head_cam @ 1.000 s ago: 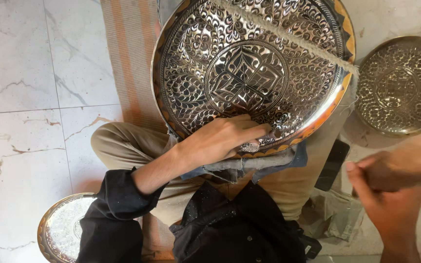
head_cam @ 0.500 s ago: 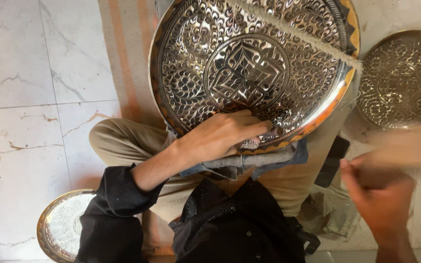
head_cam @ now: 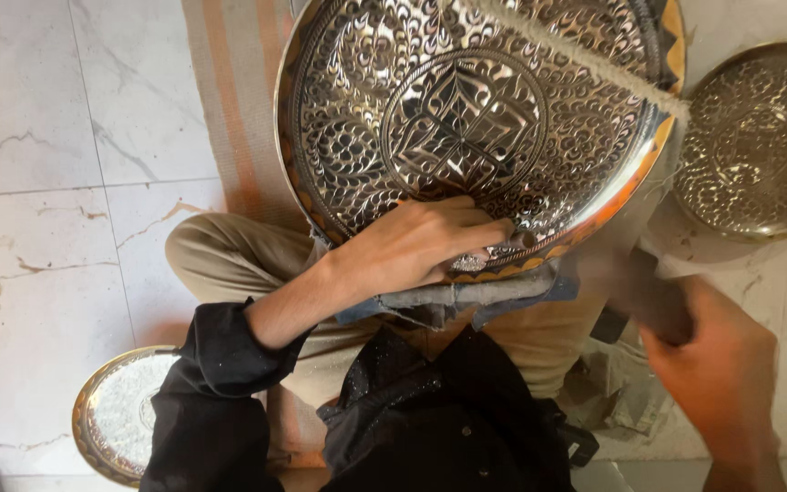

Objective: The person sits cross-legged on the floor with an engraved brass tray resting on their lap. They hold a small punch against the tray's patterned surface with one hand and repeatedly strike it with a wooden mallet held in the other hand, repositioning the punch along the design as they work, with other finished trays lying on the floor nearby.

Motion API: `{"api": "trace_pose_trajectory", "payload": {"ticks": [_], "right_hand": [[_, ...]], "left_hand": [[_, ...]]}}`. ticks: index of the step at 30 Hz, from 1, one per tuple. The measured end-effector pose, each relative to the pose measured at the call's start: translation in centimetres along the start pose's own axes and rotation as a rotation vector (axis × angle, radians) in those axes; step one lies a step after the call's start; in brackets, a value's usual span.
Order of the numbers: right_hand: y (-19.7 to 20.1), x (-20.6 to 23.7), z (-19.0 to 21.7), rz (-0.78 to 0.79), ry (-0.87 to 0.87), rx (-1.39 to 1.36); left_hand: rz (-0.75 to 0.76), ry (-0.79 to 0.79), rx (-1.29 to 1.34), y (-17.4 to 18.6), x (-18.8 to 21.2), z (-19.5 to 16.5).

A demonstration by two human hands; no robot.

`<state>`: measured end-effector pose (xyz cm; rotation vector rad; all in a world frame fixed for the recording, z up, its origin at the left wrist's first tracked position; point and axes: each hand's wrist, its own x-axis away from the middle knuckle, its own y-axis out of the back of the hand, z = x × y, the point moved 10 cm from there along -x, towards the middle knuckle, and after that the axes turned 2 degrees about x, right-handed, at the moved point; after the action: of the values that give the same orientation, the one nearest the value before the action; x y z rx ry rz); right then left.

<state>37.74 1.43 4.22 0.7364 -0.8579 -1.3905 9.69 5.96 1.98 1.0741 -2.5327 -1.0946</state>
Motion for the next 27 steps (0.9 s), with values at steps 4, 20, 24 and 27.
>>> {"api": "trace_pose_trajectory", "payload": {"ticks": [4,20,24,27], "right_hand": [[0.1,0.2,0.0,-0.026,-0.030,-0.072],[-0.8,0.2,0.4,0.087,0.057,0.267],[-0.1,0.3,-0.2,0.027,0.016,0.047],[-0.1,0.4,0.2,0.027,0.014,0.050]], "left_hand": [[0.022,0.000,-0.022,-1.0,0.1,0.6],[-0.062,-0.080,-0.039,1.5,0.1,-1.3],[-0.001,-0.033,-0.010,0.7,-0.1,-0.7],[0.034,-0.017,-0.046,0.1,0.1,-0.2]]}}
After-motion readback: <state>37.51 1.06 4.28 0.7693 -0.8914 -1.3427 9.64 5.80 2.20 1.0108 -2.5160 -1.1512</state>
